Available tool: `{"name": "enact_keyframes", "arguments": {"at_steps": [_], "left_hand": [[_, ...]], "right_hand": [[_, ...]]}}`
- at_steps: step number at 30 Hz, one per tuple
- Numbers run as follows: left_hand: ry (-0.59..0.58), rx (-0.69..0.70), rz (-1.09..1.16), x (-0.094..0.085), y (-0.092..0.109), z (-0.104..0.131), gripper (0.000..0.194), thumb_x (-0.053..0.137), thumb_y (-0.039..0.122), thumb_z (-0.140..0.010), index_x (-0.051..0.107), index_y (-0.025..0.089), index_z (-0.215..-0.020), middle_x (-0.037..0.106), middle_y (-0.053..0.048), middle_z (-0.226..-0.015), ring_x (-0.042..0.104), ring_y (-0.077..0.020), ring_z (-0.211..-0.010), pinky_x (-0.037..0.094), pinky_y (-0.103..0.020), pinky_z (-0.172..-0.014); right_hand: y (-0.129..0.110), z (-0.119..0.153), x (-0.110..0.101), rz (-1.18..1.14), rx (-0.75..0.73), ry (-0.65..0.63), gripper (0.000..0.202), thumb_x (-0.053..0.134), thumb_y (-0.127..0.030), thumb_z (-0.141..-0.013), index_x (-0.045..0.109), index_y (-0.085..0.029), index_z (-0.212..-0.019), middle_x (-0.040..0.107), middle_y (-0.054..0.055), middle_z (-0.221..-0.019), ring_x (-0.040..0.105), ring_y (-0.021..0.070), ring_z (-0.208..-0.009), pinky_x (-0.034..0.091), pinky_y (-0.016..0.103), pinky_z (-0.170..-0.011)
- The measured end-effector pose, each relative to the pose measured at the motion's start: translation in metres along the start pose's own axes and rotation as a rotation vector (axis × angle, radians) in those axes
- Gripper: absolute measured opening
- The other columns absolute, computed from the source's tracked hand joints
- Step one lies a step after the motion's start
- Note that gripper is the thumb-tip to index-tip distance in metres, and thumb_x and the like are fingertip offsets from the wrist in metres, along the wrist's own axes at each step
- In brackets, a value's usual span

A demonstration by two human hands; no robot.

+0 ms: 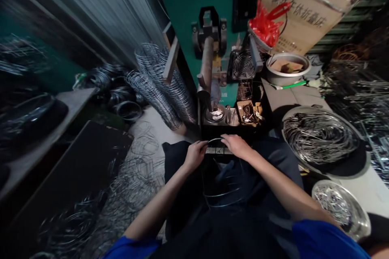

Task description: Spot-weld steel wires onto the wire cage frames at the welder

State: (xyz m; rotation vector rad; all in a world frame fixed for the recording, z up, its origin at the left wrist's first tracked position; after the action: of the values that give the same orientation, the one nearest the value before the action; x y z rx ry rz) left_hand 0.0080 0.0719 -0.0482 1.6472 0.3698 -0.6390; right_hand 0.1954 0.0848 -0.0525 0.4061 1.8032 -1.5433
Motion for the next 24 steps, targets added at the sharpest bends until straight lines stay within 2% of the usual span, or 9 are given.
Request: {"name": "enact_keyframes", "arguments": {"at_steps": [3, 6, 12, 16, 19, 24], "left_hand": [[0.013, 0.021, -0.046, 0.016, -0.006, 0.004, 0.024, 0.055, 0.023, -0.090, 0.074, 0.020, -0.103, 0.073, -0.010, -0.093, 0.068, -0.0216, -0.084, 0.051, -0.034, -0.083], [0.016, 0.060, -0.083, 0.017, -0.006, 0.006, 0.023, 0.052, 0.022, -0.092, 0.073, 0.020, -0.101, 0.072, -0.010, -0.090, 0.068, -0.0208, -0.082, 0.050, -0.032, -0.081], [0.021, 0.168, -0.165, -0.002, 0.025, -0.018, 0.022, 0.049, 0.023, -0.094, 0.069, 0.019, -0.086, 0.069, -0.008, -0.080, 0.064, -0.0192, -0.073, 0.045, -0.028, -0.072], [0.027, 0.231, -0.218, -0.017, 0.048, -0.031, 0.025, 0.046, 0.023, -0.095, 0.063, 0.019, -0.078, 0.063, -0.005, -0.070, 0.059, -0.0171, -0.065, 0.041, -0.026, -0.066], [0.033, 0.271, -0.233, -0.026, 0.059, -0.038, 0.026, 0.045, 0.024, -0.096, 0.059, 0.019, -0.075, 0.059, -0.003, -0.066, 0.054, -0.0150, -0.061, 0.037, -0.025, -0.062], [0.049, 0.330, -0.243, -0.040, 0.072, -0.050, 0.025, 0.043, 0.023, -0.097, 0.058, 0.019, -0.077, 0.058, -0.002, -0.069, 0.051, -0.0131, -0.061, 0.035, -0.024, -0.062]], "right_hand": [[0.006, 0.016, -0.003, 0.055, 0.004, 0.015, 0.033, 0.047, -0.034, -0.097, 0.069, -0.026, -0.120, 0.073, 0.009, -0.110, 0.069, 0.0253, -0.098, 0.052, 0.034, -0.083], [0.011, 0.023, -0.012, 0.118, 0.017, 0.026, 0.034, 0.048, -0.034, -0.097, 0.068, -0.027, -0.123, 0.073, 0.009, -0.110, 0.069, 0.0259, -0.098, 0.053, 0.035, -0.085], [-0.002, 0.008, -0.030, 0.276, 0.023, 0.061, 0.036, 0.046, -0.034, -0.099, 0.065, -0.028, -0.128, 0.074, 0.008, -0.108, 0.071, 0.0261, -0.094, 0.053, 0.034, -0.081], [-0.014, -0.001, -0.042, 0.352, 0.035, 0.082, 0.034, 0.043, -0.035, -0.100, 0.066, -0.028, -0.124, 0.075, 0.009, -0.104, 0.071, 0.0267, -0.092, 0.050, 0.033, -0.079], [-0.024, -0.006, -0.052, 0.395, 0.039, 0.097, 0.032, 0.043, -0.035, -0.100, 0.066, -0.027, -0.121, 0.075, 0.009, -0.101, 0.070, 0.0258, -0.094, 0.048, 0.032, -0.079], [-0.042, -0.020, -0.064, 0.516, 0.069, 0.057, 0.035, 0.037, -0.037, -0.101, 0.065, -0.026, -0.119, 0.075, 0.007, -0.091, 0.070, 0.0234, -0.083, 0.045, 0.027, -0.069]]}}
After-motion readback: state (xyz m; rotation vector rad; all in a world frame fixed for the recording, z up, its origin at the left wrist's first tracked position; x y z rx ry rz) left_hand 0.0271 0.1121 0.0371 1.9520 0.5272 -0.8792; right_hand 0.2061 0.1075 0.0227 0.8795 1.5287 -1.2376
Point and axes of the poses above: each hand's wrist, its own z-axis away from the middle knuckle, its own x-axis out of the palm, y = z × x, the point moved 9 cm from there along -z, towards the middle knuckle
